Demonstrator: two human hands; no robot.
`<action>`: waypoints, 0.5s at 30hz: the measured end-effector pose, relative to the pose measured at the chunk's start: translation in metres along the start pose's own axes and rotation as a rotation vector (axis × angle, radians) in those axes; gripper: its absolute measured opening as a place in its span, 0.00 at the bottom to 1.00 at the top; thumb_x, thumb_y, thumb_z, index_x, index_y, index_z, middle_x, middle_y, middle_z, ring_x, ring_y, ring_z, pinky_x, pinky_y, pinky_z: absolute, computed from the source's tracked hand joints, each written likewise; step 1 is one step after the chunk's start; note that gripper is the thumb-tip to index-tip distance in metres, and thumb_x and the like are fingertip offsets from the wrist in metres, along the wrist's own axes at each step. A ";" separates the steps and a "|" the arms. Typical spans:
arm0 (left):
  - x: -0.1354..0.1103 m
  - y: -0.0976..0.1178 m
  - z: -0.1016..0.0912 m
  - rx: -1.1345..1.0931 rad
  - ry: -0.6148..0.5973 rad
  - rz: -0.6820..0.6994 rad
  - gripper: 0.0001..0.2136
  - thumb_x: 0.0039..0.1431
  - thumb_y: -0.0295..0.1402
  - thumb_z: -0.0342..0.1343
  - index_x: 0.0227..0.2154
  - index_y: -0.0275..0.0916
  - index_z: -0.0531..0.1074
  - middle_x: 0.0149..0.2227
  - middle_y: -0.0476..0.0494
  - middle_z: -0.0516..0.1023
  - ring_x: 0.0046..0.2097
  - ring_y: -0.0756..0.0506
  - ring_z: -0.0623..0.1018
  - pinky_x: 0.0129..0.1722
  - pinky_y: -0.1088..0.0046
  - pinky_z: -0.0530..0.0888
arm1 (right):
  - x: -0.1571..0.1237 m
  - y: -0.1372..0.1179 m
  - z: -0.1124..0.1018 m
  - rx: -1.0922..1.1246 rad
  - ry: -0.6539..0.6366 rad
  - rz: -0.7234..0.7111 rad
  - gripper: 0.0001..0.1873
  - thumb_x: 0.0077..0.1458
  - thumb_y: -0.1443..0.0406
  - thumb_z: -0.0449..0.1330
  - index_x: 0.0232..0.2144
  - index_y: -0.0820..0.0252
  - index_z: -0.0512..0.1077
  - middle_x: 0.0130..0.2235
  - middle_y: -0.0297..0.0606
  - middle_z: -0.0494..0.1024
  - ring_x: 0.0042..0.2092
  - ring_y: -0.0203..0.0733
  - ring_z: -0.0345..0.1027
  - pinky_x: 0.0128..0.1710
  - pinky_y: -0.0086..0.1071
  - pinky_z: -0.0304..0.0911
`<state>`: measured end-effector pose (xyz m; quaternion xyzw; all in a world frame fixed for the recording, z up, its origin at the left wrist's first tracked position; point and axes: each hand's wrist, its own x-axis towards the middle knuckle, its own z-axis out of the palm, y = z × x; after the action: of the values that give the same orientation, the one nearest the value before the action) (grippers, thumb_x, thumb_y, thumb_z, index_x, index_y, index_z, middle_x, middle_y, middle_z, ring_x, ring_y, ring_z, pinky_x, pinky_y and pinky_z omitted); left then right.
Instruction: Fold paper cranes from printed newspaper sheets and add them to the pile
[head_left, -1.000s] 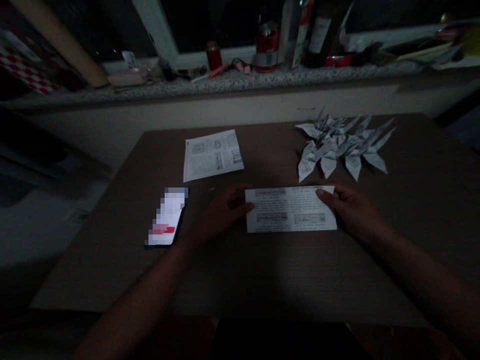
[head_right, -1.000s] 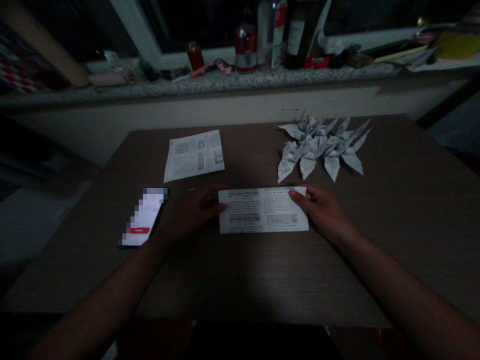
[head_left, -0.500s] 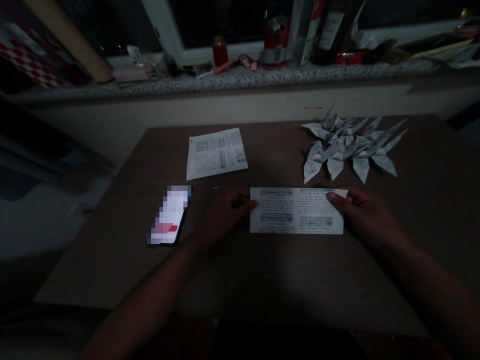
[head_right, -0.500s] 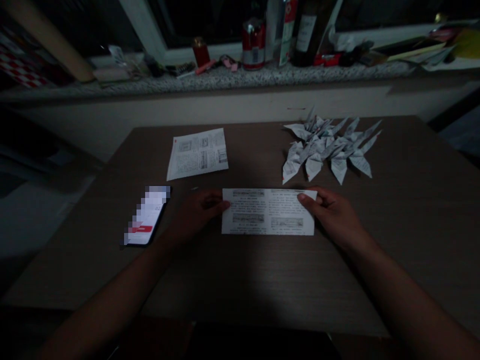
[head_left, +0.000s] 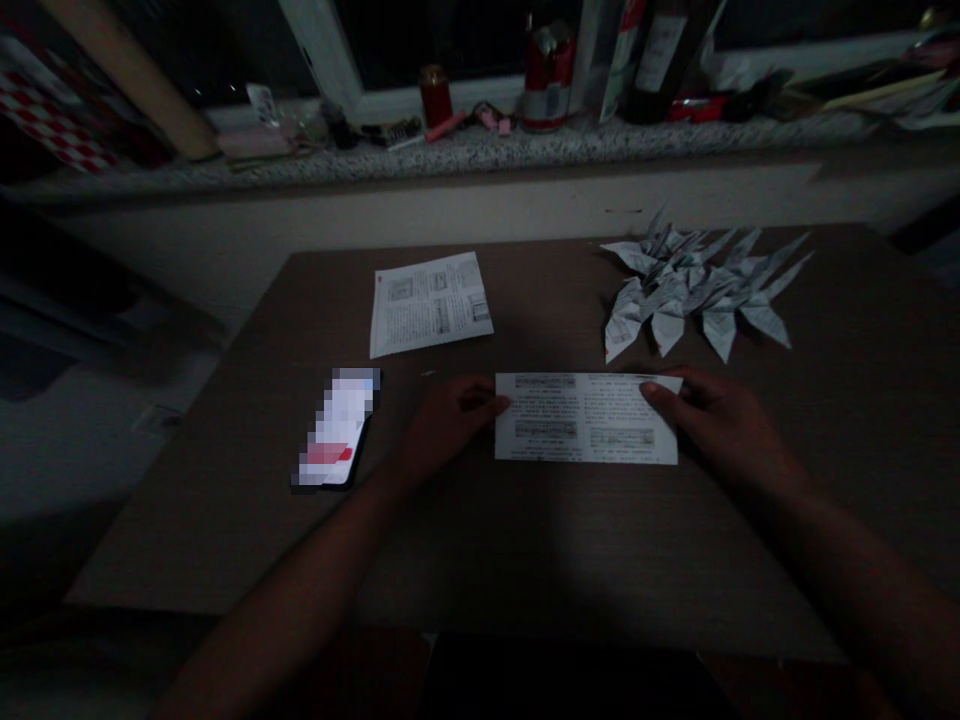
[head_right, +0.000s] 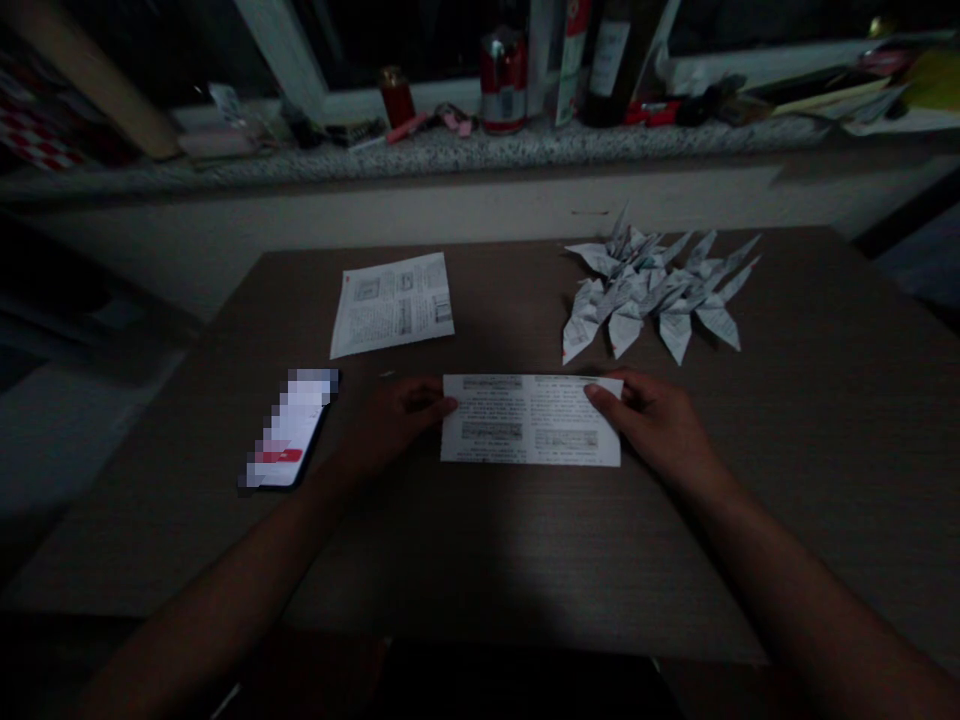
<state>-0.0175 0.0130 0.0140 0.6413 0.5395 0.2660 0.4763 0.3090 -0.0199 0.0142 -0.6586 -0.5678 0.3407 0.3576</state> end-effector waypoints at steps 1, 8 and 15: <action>0.001 -0.001 0.000 0.016 -0.002 -0.001 0.09 0.65 0.39 0.63 0.44 0.41 0.79 0.44 0.44 0.85 0.43 0.43 0.85 0.46 0.64 0.81 | 0.001 0.003 0.001 -0.024 0.006 -0.024 0.17 0.58 0.49 0.65 0.39 0.54 0.80 0.33 0.39 0.85 0.34 0.52 0.80 0.30 0.41 0.74; 0.004 -0.003 0.003 0.147 0.048 0.045 0.08 0.64 0.38 0.63 0.43 0.42 0.79 0.44 0.45 0.85 0.46 0.43 0.84 0.48 0.65 0.80 | 0.003 0.011 0.008 -0.393 0.109 -0.432 0.20 0.64 0.53 0.61 0.52 0.57 0.78 0.47 0.48 0.82 0.49 0.60 0.77 0.49 0.56 0.73; 0.007 -0.005 0.004 0.152 0.044 0.029 0.10 0.64 0.38 0.62 0.45 0.42 0.79 0.44 0.44 0.85 0.44 0.43 0.84 0.48 0.64 0.80 | -0.004 0.011 0.032 -0.558 -0.134 -0.752 0.32 0.71 0.58 0.54 0.73 0.55 0.55 0.70 0.50 0.64 0.71 0.57 0.57 0.69 0.58 0.56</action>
<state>-0.0149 0.0180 0.0066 0.6772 0.5592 0.2450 0.4107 0.2870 -0.0220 -0.0116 -0.4550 -0.8584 0.0638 0.2283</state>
